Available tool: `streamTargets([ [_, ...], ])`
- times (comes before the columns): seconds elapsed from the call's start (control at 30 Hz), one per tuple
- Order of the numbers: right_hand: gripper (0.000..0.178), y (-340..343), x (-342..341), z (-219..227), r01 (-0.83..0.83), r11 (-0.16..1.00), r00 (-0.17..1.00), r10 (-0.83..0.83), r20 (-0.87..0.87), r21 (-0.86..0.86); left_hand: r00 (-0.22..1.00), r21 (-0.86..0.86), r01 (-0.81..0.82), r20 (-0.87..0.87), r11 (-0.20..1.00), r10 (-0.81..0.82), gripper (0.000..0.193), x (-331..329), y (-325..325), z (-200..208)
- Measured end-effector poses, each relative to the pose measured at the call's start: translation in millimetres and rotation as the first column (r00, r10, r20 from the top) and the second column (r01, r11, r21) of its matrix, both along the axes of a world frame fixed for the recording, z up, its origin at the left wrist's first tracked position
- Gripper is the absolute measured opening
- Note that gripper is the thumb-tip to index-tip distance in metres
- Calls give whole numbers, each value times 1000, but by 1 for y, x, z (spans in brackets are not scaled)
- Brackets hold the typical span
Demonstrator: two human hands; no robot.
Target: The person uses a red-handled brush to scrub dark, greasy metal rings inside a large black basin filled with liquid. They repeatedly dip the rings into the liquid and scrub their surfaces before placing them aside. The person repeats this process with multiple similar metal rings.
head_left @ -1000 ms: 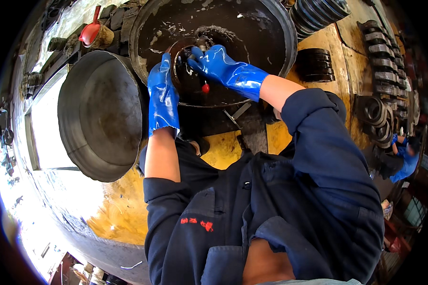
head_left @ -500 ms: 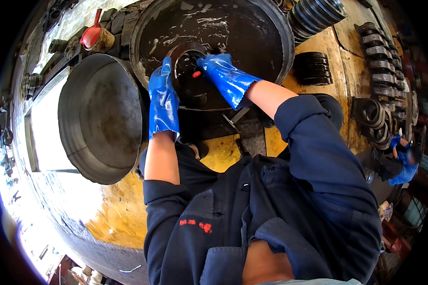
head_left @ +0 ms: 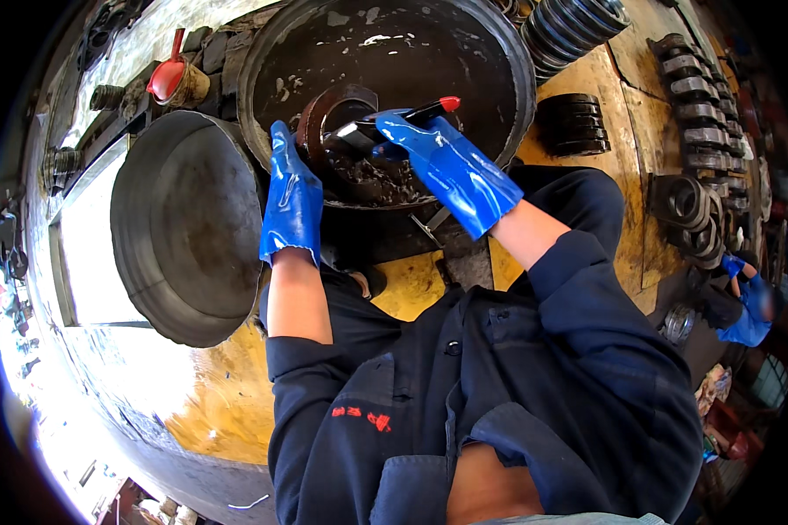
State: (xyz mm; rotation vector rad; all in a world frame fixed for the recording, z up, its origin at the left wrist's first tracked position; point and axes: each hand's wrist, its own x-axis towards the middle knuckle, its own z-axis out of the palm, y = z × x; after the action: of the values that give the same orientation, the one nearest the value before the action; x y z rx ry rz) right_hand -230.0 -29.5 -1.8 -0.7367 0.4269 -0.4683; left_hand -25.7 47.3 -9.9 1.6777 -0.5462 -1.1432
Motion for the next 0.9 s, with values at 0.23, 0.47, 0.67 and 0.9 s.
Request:
streamTargets([
  [0.23, 45, -39, 86, -52, -29, 858, 958, -122, -258, -512, 663, -28, -617, -558, 787, 500, 83, 51, -31, -105],
  [0.47, 42, -79, 48, -69, 177, 877, 717, -425, -553, -446, 790, -202, -374, -581, 905, 197, 66, 17, -16, -72],
  [0.67, 39, -81, 19, -66, 187, 905, 662, -403, -632, -381, 953, -182, -232, -241, 955, 185, 40, 15, -23, -82],
  [0.9, 34, -77, -14, -44, 82, 883, 731, -368, -574, -461, 989, -287, -138, -97, 948, 115, 53, -11, -29, -63],
])
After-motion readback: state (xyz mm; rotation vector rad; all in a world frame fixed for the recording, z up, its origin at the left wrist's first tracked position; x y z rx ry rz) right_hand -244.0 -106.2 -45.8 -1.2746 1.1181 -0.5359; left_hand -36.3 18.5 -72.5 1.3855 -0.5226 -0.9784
